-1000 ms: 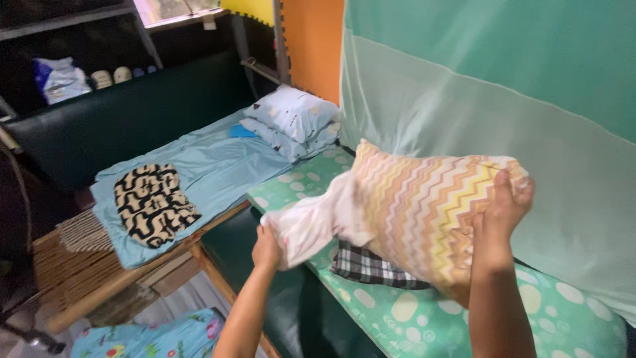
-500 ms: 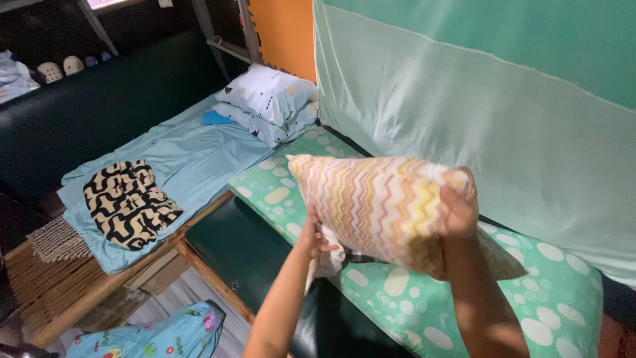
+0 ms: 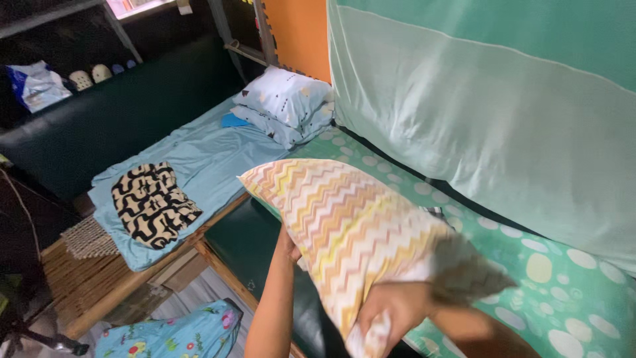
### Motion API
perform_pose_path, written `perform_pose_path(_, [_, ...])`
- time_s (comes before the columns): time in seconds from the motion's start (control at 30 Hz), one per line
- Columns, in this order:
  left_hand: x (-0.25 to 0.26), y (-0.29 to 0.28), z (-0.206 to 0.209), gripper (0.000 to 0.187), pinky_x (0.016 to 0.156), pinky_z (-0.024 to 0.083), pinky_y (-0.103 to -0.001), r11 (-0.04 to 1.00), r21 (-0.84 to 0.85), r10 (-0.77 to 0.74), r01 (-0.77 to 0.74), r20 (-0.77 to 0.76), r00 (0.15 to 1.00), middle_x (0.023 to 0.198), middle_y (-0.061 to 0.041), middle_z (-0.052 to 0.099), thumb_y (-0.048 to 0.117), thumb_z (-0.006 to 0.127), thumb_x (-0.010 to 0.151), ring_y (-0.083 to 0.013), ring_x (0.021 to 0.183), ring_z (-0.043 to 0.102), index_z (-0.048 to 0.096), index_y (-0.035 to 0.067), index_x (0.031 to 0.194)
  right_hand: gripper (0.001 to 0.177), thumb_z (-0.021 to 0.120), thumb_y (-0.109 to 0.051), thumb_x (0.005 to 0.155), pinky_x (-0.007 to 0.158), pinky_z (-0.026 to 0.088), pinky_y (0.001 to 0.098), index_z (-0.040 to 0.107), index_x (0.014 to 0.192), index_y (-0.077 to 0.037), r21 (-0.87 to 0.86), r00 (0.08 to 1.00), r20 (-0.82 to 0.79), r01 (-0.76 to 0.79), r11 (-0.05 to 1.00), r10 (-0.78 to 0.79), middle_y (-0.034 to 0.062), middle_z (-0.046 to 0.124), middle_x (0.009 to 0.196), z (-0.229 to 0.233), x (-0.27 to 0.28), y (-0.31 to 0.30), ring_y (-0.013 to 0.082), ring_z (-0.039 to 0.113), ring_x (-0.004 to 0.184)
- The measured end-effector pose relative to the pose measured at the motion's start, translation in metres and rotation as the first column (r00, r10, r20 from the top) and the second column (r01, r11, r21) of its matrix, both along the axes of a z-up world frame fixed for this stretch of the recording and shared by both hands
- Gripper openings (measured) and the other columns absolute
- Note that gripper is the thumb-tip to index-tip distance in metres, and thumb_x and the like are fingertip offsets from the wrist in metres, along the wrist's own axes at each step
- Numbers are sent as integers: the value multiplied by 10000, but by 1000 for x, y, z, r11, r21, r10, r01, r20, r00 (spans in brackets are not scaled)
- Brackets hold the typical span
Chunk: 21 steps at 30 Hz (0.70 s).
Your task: The person removes a pillowcase from a pillow, places the pillow on the bed, and then puts a new pillowcase onto the pillow. The person adjusts the new pillowcase and tucks the edges to secure it.
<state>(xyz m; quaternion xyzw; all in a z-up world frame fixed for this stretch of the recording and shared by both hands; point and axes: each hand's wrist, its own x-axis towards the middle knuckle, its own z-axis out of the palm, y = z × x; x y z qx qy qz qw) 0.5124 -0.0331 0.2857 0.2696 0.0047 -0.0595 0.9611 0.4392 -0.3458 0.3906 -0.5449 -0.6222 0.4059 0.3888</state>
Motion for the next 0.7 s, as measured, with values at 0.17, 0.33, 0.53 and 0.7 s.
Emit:
perform_pose_path(0.17, [24, 11, -34, 417, 918, 594, -477, 954, 262, 172, -148, -71, 983, 1281, -214, 679, 115, 607, 979, -333, 1089, 704, 575, -40, 1364, 355, 802, -186, 780, 805, 540, 336, 735, 1112, -79, -161, 997, 60, -38, 986, 49, 80, 753, 982, -50, -24, 39, 213, 695, 874])
perform_pose_path(0.33, [33, 10, -50, 407, 912, 612, -434, 929, 297, 243, -221, -37, 969, 1238, -159, 711, -38, 519, 917, -291, 1085, 719, 600, 7, 1313, 383, 707, -181, 831, 785, 518, 381, 708, 1211, -132, -287, 988, 153, 24, 958, 21, 83, 735, 1015, -139, -35, 39, 229, 671, 857])
perform_pose_path(0.53, [22, 13, -50, 635, 711, 507, -282, 873, 395, 249, -287, 144, 958, 1131, -111, 721, -219, 378, 783, -190, 881, 647, 674, -35, 1314, 252, 805, -179, 852, 775, 534, 424, 729, 1083, -114, -202, 924, 368, 188, 961, -103, 104, 737, 990, -245, 18, -25, 264, 674, 883])
perform_pose_path(0.7, [12, -24, -30, 328, 635, 527, -294, 883, 405, 266, -237, -14, 964, 916, -89, 707, -197, 475, 825, -168, 730, 648, 651, 5, 1015, 451, 714, -191, 867, 687, 558, 388, 618, 1300, -109, -232, 284, -92, 926, 298, -954, 63, 720, 974, -247, 101, -83, 189, 667, 824])
